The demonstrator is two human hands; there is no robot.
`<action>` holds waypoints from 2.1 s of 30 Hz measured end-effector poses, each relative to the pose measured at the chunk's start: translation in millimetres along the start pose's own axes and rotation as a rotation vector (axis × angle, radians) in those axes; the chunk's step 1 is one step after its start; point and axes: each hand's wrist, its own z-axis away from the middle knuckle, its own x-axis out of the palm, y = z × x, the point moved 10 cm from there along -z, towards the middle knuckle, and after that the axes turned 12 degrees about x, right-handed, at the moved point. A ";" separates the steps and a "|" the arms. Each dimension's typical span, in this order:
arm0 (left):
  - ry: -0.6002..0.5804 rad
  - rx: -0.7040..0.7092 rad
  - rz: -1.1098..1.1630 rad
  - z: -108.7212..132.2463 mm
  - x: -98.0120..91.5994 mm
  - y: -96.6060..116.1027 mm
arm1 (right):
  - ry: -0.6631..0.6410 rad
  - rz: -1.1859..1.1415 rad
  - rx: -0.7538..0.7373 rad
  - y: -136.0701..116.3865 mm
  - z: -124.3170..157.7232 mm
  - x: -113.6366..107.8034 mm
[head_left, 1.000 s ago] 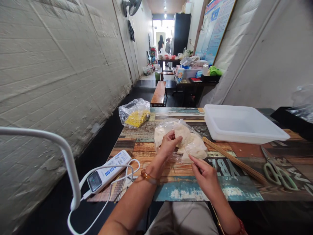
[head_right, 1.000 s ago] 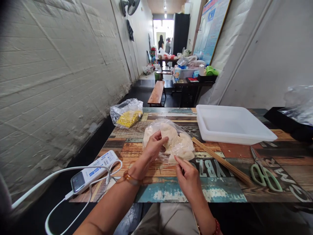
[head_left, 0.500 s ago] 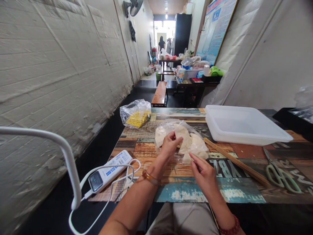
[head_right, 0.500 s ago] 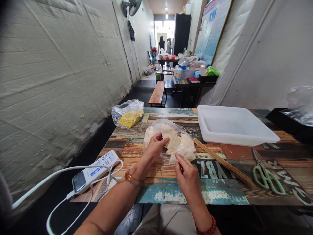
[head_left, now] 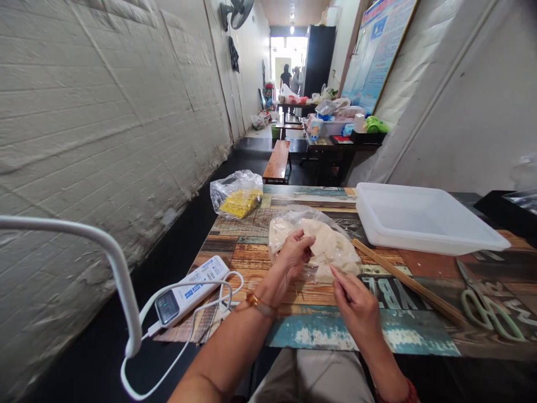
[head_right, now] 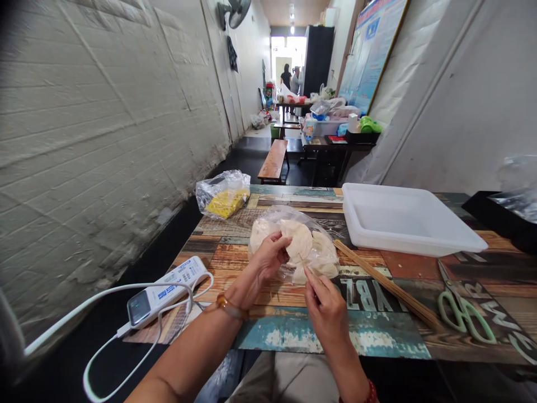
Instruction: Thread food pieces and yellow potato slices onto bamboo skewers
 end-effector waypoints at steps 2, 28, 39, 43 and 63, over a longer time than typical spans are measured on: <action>-0.036 0.005 0.012 1.9 5.8 1.5 | -0.001 -0.006 -0.003 0.5 0.7 -2.0; -0.181 -0.036 -0.021 18.5 31.1 -12.6 | 0.038 0.011 0.023 12.3 4.5 -15.8; -0.227 -0.051 -0.065 26.6 42.1 -15.2 | 0.085 0.030 0.053 10.3 1.4 -25.4; -0.198 -0.065 -0.069 24.0 37.9 -13.9 | 0.096 0.015 0.035 7.3 0.1 -28.9; -0.215 0.075 -0.238 15.8 31.5 2.3 | -0.034 0.010 0.070 9.4 -1.4 -21.2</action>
